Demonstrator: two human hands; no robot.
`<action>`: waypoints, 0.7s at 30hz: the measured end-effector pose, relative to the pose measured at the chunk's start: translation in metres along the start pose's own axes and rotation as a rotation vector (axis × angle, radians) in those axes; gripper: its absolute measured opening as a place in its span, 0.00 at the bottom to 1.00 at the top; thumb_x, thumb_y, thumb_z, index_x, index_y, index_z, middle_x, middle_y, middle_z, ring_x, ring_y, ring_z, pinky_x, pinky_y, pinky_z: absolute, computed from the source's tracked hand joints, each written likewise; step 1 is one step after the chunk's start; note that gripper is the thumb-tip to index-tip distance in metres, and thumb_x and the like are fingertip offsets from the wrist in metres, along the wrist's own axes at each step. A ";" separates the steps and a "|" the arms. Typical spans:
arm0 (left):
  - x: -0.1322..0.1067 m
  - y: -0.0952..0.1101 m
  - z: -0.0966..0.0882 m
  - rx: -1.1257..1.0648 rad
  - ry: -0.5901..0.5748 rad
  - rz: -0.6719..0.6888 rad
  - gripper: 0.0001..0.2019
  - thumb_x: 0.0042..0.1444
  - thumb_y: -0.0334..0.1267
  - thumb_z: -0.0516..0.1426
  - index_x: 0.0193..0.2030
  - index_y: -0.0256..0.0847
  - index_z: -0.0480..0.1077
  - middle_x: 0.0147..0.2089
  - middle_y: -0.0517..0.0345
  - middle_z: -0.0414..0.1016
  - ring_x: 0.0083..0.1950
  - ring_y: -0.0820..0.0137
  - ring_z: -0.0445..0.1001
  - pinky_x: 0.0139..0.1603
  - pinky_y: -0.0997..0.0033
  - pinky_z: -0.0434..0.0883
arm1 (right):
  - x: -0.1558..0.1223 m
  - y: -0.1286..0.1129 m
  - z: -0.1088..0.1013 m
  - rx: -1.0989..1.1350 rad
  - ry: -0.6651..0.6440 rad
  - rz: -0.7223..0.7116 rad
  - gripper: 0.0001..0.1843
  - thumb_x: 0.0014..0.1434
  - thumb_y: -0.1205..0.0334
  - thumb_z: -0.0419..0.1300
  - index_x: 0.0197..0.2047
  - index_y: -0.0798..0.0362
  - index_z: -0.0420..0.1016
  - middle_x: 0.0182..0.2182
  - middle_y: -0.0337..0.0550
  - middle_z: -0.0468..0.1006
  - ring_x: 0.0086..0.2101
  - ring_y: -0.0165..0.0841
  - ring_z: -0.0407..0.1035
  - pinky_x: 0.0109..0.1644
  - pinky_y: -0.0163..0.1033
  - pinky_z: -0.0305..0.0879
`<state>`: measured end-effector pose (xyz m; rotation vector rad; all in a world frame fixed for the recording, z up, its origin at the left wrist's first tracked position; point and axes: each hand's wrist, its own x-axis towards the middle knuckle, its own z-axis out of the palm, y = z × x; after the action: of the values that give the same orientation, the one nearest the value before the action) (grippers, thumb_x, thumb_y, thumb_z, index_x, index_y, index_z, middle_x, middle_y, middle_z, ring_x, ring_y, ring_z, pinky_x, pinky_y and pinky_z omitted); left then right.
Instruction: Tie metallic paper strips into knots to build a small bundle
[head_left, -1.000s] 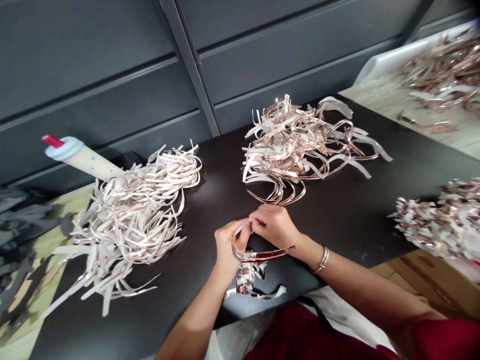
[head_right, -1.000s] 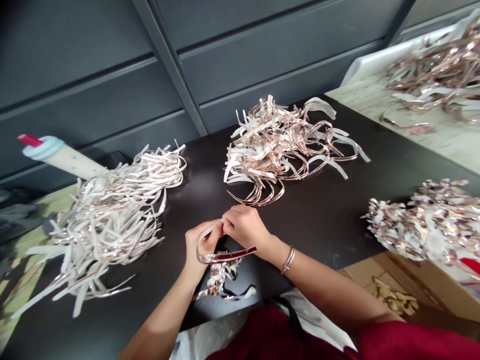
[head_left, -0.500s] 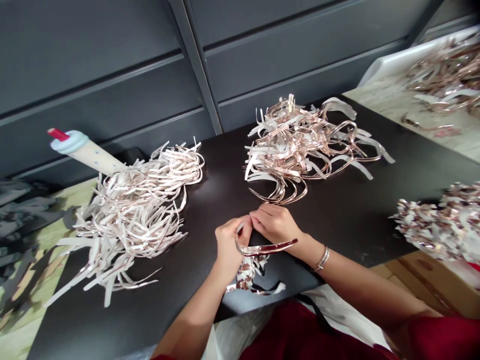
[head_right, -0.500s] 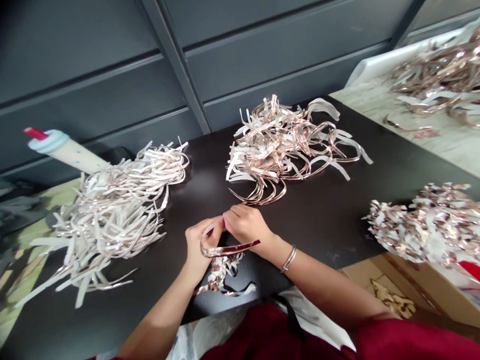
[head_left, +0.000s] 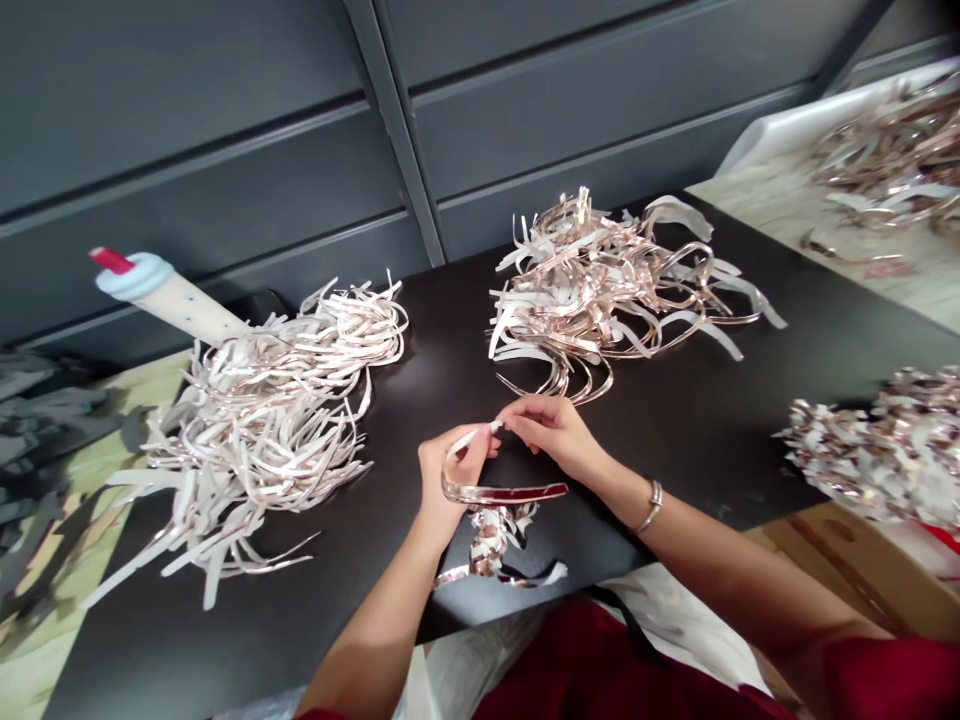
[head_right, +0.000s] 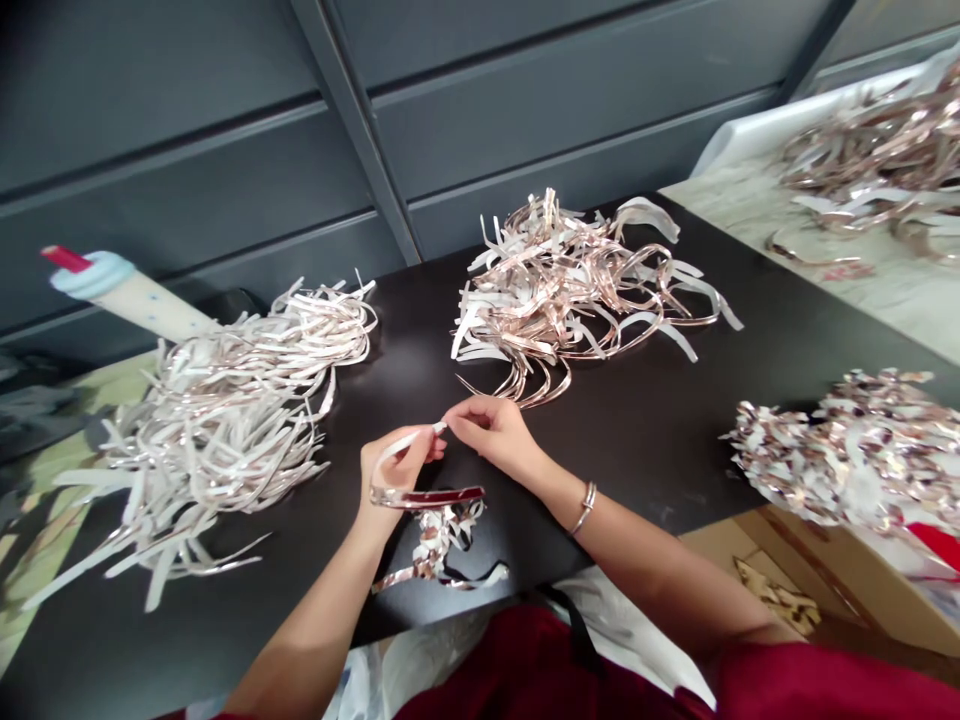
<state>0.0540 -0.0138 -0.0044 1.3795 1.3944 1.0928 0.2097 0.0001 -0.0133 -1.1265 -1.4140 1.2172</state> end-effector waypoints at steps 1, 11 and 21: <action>0.001 -0.001 -0.001 0.040 -0.007 0.046 0.08 0.51 0.39 0.59 0.30 0.37 0.78 0.25 0.56 0.79 0.26 0.69 0.77 0.29 0.75 0.74 | 0.000 0.000 -0.001 -0.056 0.028 -0.050 0.10 0.52 0.57 0.60 0.33 0.55 0.76 0.26 0.40 0.72 0.21 0.25 0.58 0.24 0.33 0.57; 0.008 -0.006 -0.003 -0.194 -0.138 -0.200 0.14 0.47 0.46 0.62 0.25 0.35 0.74 0.17 0.60 0.70 0.16 0.77 0.66 0.16 0.80 0.62 | 0.003 0.000 -0.002 0.105 -0.129 0.075 0.10 0.53 0.57 0.59 0.27 0.55 0.70 0.17 0.32 0.63 0.18 0.24 0.55 0.22 0.31 0.51; 0.008 0.003 -0.011 -0.147 -0.409 -0.114 0.16 0.49 0.47 0.62 0.23 0.37 0.67 0.23 0.62 0.69 0.24 0.77 0.67 0.27 0.77 0.67 | 0.002 0.000 0.003 0.326 -0.232 0.107 0.14 0.51 0.53 0.64 0.26 0.56 0.70 0.17 0.33 0.66 0.19 0.23 0.58 0.25 0.31 0.56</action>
<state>0.0442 -0.0058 0.0009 1.3107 1.0593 0.7690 0.2065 0.0019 -0.0137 -0.8636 -1.2740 1.6310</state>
